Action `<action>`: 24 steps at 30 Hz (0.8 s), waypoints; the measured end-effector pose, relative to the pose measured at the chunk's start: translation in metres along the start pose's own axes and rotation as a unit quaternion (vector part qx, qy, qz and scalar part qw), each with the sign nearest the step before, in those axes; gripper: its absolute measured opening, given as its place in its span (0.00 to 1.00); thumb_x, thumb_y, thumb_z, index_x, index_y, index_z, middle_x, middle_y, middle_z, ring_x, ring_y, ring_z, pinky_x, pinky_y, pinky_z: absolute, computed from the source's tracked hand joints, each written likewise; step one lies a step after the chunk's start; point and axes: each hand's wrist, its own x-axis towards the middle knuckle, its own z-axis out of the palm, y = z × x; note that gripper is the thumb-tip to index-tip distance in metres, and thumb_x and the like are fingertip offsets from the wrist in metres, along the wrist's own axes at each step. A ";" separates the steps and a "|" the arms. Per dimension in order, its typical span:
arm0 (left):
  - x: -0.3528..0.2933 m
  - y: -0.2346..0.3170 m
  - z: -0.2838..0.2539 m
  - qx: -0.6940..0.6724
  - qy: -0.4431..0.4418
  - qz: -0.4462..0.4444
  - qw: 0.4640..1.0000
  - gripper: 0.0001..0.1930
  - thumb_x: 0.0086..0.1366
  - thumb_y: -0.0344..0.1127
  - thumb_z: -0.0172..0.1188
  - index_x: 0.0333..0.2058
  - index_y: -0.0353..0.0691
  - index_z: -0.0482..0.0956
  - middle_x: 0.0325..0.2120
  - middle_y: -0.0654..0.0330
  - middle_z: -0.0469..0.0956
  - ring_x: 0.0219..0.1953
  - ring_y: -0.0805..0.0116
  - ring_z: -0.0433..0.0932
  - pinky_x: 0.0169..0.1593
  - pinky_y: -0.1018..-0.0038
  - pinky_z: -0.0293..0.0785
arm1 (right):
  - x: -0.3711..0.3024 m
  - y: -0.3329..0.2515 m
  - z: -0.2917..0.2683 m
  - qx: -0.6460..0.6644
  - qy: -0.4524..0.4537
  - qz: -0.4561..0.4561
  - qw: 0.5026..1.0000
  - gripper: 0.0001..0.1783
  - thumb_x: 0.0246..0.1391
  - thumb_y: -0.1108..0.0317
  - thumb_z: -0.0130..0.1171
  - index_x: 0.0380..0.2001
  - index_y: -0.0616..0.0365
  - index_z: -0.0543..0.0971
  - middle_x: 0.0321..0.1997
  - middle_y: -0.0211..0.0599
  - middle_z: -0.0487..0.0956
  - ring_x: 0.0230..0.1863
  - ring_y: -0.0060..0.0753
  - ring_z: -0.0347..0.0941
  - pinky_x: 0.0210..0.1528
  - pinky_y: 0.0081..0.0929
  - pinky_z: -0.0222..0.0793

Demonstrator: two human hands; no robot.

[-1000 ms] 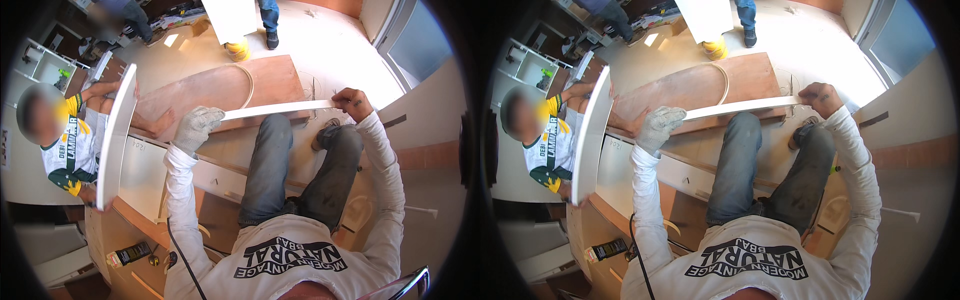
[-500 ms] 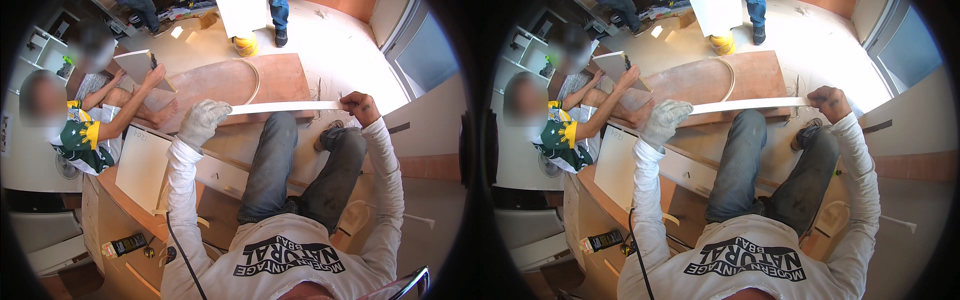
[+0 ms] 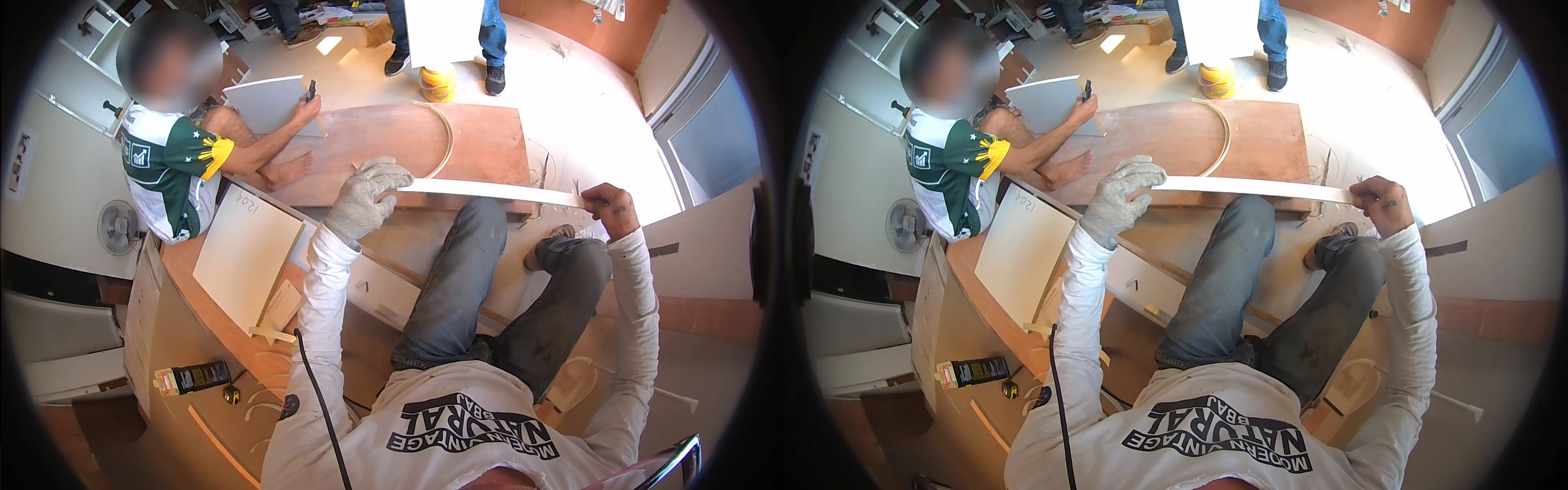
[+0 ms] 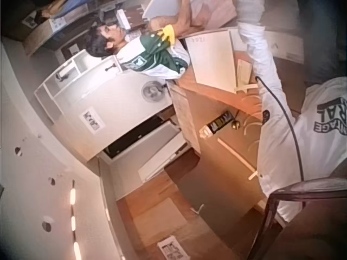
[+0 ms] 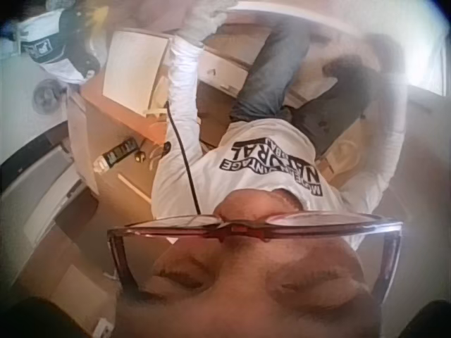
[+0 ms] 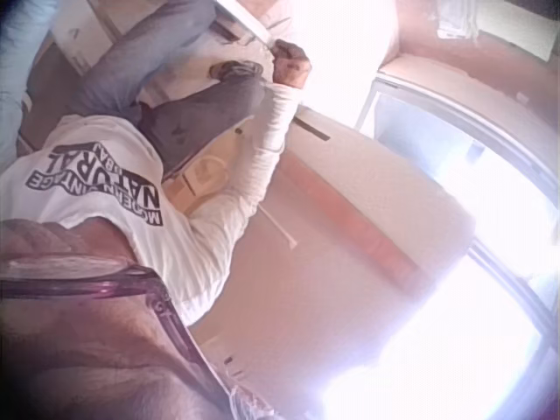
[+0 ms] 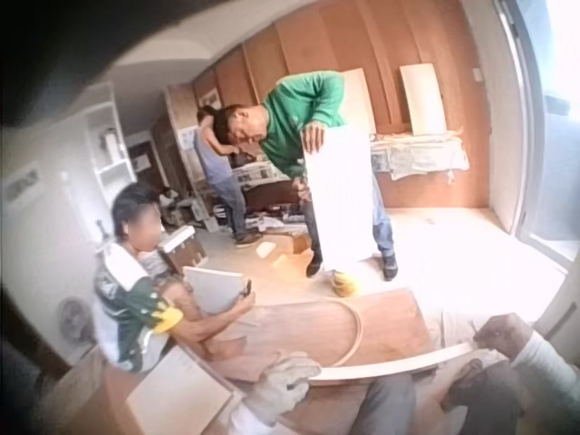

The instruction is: The person sits on the floor and assembles white wooden panels by attaching thin wooden strips to their edges. They handle the panels and strips, aligning and fitting them together while other people work nearby.

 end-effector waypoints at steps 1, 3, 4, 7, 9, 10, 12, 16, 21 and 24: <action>0.002 0.004 0.001 0.027 0.008 0.006 1.000 0.13 0.47 0.29 0.63 0.34 0.43 0.80 0.39 0.62 0.78 0.52 0.59 0.70 0.56 0.65 0.66 | -0.002 0.001 -0.002 0.000 0.001 0.010 1.000 0.10 0.42 0.82 0.58 0.32 0.66 0.81 0.25 0.39 0.80 0.21 0.25 0.72 0.25 0.22 0.69; 0.007 0.016 0.000 0.079 0.022 0.020 0.996 0.12 0.46 0.31 0.65 0.34 0.44 0.80 0.40 0.63 0.78 0.54 0.58 0.68 0.57 0.63 0.64 | -0.003 0.004 -0.002 0.010 -0.002 0.005 1.000 0.10 0.41 0.82 0.58 0.31 0.66 0.81 0.26 0.40 0.80 0.23 0.26 0.74 0.26 0.23 0.70; 0.015 0.027 0.000 0.119 0.026 0.022 0.992 0.12 0.46 0.32 0.66 0.33 0.44 0.80 0.39 0.63 0.78 0.54 0.57 0.68 0.58 0.62 0.63 | -0.004 0.008 -0.004 0.014 0.001 -0.005 1.000 0.10 0.41 0.83 0.58 0.31 0.65 0.81 0.27 0.41 0.80 0.24 0.27 0.75 0.27 0.24 0.71; 0.021 0.034 0.000 0.173 0.015 0.039 0.984 0.12 0.45 0.36 0.68 0.31 0.44 0.80 0.39 0.64 0.78 0.54 0.56 0.67 0.57 0.60 0.62 | 0.000 0.015 -0.007 -0.062 0.013 -0.116 0.991 0.10 0.40 0.81 0.60 0.32 0.66 0.81 0.29 0.42 0.81 0.29 0.30 0.77 0.33 0.25 0.73; 0.023 0.029 -0.001 0.196 -0.019 0.072 0.978 0.11 0.46 0.37 0.68 0.29 0.43 0.79 0.38 0.64 0.78 0.53 0.56 0.68 0.55 0.59 0.62 | 0.000 0.004 -0.007 -0.032 0.000 -0.063 0.997 0.10 0.39 0.80 0.61 0.30 0.65 0.81 0.29 0.42 0.81 0.31 0.32 0.77 0.35 0.27 0.73; 0.029 0.033 0.001 0.229 -0.028 0.105 0.967 0.11 0.46 0.37 0.68 0.28 0.42 0.78 0.37 0.64 0.78 0.51 0.57 0.70 0.54 0.59 0.63 | 0.001 0.007 -0.007 -0.041 0.011 -0.093 0.995 0.10 0.38 0.80 0.61 0.30 0.64 0.82 0.29 0.42 0.81 0.30 0.34 0.77 0.35 0.27 0.73; 0.034 0.039 0.010 0.163 -0.038 0.109 0.980 0.09 0.47 0.36 0.66 0.28 0.42 0.78 0.35 0.63 0.78 0.47 0.58 0.72 0.53 0.59 0.63 | 0.003 0.009 -0.007 -0.040 0.018 -0.117 0.992 0.10 0.38 0.81 0.60 0.30 0.64 0.82 0.30 0.44 0.81 0.32 0.38 0.78 0.36 0.29 0.73; 0.059 0.058 0.035 0.097 -0.077 0.096 0.988 0.09 0.47 0.32 0.64 0.29 0.39 0.78 0.32 0.58 0.79 0.41 0.57 0.76 0.49 0.62 0.66 | 0.000 0.013 -0.007 -0.019 0.031 -0.083 0.996 0.10 0.38 0.82 0.60 0.30 0.63 0.82 0.31 0.44 0.81 0.32 0.40 0.78 0.38 0.29 0.73; 0.089 0.089 0.071 0.123 -0.088 0.152 0.977 0.08 0.51 0.33 0.62 0.30 0.40 0.79 0.31 0.59 0.79 0.37 0.60 0.77 0.43 0.66 0.71 | -0.005 0.020 -0.008 -0.008 0.037 -0.110 0.993 0.12 0.39 0.82 0.60 0.32 0.64 0.81 0.32 0.44 0.80 0.32 0.40 0.77 0.38 0.29 0.73; 0.099 0.105 0.104 0.127 -0.058 0.149 0.979 0.08 0.52 0.35 0.62 0.31 0.41 0.79 0.31 0.59 0.79 0.36 0.61 0.78 0.41 0.67 0.72 | -0.009 0.016 -0.016 0.038 -0.008 -0.068 0.997 0.19 0.41 0.79 0.62 0.41 0.63 0.78 0.37 0.44 0.80 0.34 0.37 0.78 0.39 0.28 0.74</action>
